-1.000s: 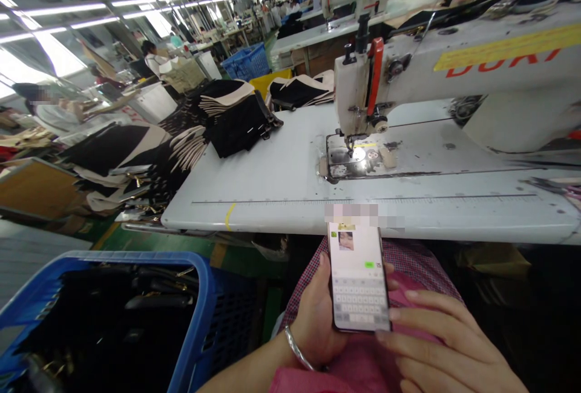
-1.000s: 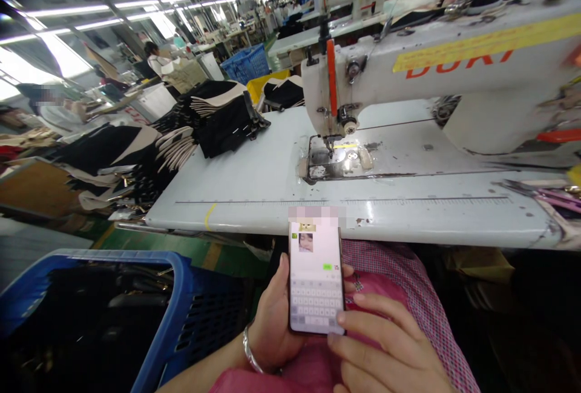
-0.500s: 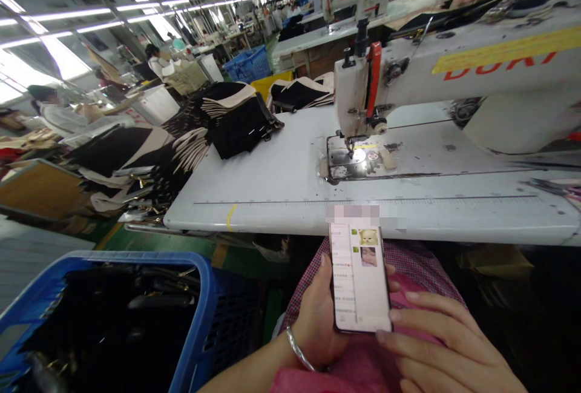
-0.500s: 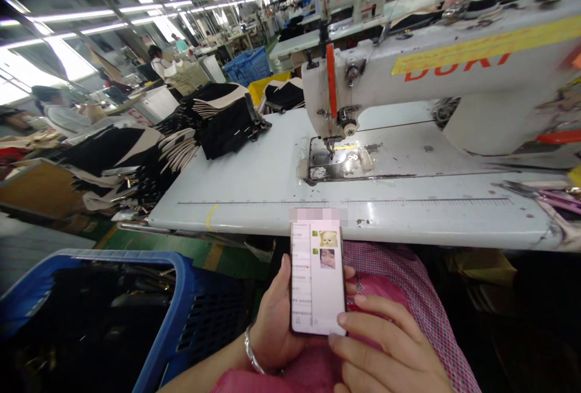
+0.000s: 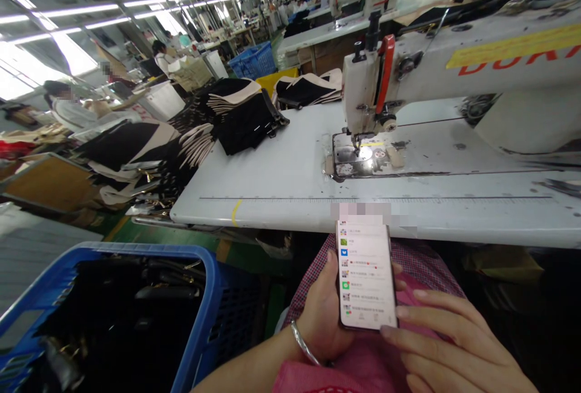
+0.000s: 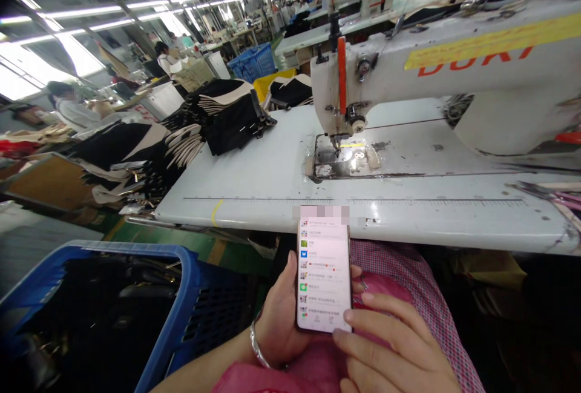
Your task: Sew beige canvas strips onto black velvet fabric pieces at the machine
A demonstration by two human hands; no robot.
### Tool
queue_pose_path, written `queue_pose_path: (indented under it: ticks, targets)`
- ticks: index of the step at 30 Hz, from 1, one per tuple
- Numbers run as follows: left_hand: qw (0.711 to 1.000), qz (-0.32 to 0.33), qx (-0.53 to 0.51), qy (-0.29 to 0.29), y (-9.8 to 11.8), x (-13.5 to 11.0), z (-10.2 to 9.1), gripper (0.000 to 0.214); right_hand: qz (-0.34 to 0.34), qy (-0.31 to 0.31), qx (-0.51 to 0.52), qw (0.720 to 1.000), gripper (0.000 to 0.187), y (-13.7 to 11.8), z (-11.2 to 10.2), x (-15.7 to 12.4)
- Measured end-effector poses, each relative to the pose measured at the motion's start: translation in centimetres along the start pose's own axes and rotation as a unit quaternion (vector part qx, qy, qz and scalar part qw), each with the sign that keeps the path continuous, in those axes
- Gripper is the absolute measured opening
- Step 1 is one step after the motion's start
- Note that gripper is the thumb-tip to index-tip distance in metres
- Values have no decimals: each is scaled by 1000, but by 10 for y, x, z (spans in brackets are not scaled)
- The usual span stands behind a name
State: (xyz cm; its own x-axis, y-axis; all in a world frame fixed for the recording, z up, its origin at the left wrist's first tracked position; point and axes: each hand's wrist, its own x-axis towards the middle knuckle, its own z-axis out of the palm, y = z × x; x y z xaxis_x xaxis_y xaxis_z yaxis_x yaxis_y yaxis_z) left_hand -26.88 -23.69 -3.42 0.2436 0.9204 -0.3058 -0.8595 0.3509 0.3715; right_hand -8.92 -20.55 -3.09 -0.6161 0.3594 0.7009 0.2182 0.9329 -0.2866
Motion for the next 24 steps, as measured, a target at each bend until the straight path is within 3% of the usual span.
queue_pose_path:
  ticks: [2, 4, 13, 24]
  targets:
    - [1000, 2, -4, -3, 0, 0, 0, 85, -74, -18, 2, 997, 8, 8, -2, 1]
    - [1000, 0, -8, -7, 0, -1, 1, 86, -100, -27, -8, 995, 11, 13, -5, 5]
    - [999, 7, -20, -44, 2, -1, 0, 85, -35, 4, -42, 998, 16, 6, -4, 25]
    - [1000, 2, -29, -5, 3, -1, 4, 82, -60, 0, -27, 998, 10, 10, -3, 5]
